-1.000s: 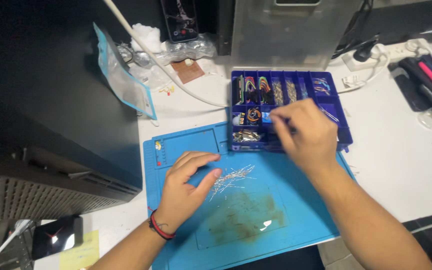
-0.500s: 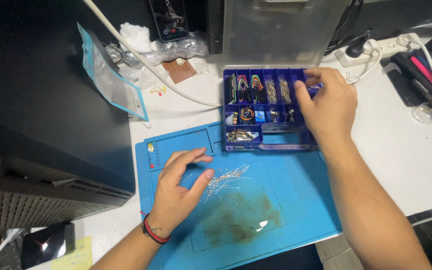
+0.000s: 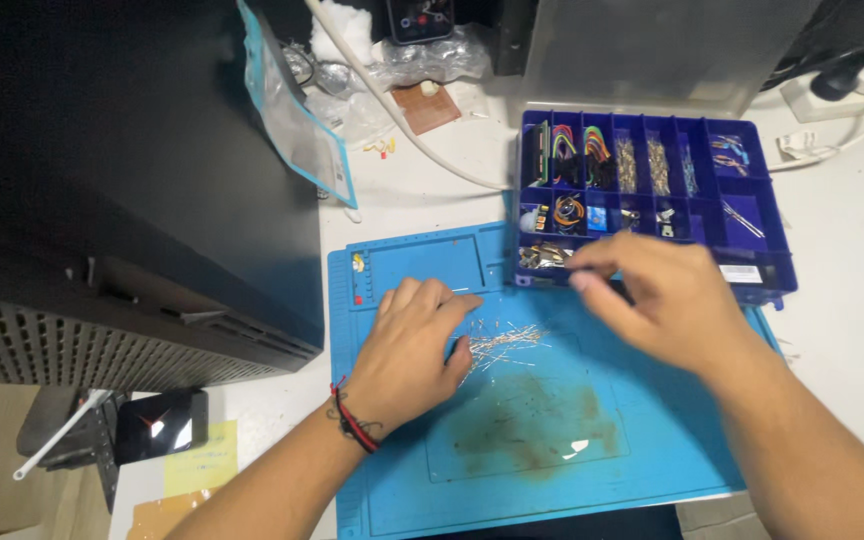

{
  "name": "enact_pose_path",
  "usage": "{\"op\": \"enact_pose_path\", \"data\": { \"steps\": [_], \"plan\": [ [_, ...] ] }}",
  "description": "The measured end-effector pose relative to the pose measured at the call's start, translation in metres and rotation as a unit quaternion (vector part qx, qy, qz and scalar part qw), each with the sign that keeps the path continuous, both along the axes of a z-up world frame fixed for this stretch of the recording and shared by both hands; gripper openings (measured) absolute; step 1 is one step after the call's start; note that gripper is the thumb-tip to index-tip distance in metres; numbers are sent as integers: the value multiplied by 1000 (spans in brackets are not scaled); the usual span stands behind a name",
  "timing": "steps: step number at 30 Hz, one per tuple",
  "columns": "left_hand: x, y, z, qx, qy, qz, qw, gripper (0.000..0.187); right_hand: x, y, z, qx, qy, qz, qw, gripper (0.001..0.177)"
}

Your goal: The person repeatedly strips the insulation from small copper wires using a handheld tool. They hold each wire, remove the outer layer, and place the stripped wire into a compartment of a blue parts organizer on the workbench.

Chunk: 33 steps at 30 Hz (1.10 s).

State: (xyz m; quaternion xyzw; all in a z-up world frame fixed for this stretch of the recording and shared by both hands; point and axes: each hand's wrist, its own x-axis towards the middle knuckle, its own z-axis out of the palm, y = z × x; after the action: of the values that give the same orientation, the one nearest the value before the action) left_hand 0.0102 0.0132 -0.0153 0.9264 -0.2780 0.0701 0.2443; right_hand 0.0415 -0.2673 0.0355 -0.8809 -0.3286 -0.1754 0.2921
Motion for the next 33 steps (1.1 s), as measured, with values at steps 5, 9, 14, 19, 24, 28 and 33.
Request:
{"op": "enact_pose_path", "data": {
  "steps": [5, 9, 14, 19, 24, 28, 33],
  "plan": [
    [0, 3, -7, 31, -5, -28, 999, 35, -18, 41, 5, -70, 119, 50, 989, 14],
    [-2, 4, -2, 45, -53, -33, 997, 19, -15, 46, -13, -165, 159, 61, 971, 14],
    [5, 5, -16, 22, -63, -30, 997, 9, -13, 45, -13, -169, 180, 40, 968, 15],
    [7, 4, -13, 8, -88, -36, 995, 18, -13, 43, -13, -165, 177, 28, 970, 17],
    [5, 2, -5, -67, -64, -59, 994, 16, -13, 42, -18, -120, 154, 34, 980, 18],
    [3, -1, -8, -119, -49, -58, 990, 15, -16, 42, -23, -99, 144, 44, 984, 22],
    [-2, -5, 0, -167, -41, -73, 982, 7, -18, 44, -25, -17, 104, 64, 992, 7]
  ]
}}
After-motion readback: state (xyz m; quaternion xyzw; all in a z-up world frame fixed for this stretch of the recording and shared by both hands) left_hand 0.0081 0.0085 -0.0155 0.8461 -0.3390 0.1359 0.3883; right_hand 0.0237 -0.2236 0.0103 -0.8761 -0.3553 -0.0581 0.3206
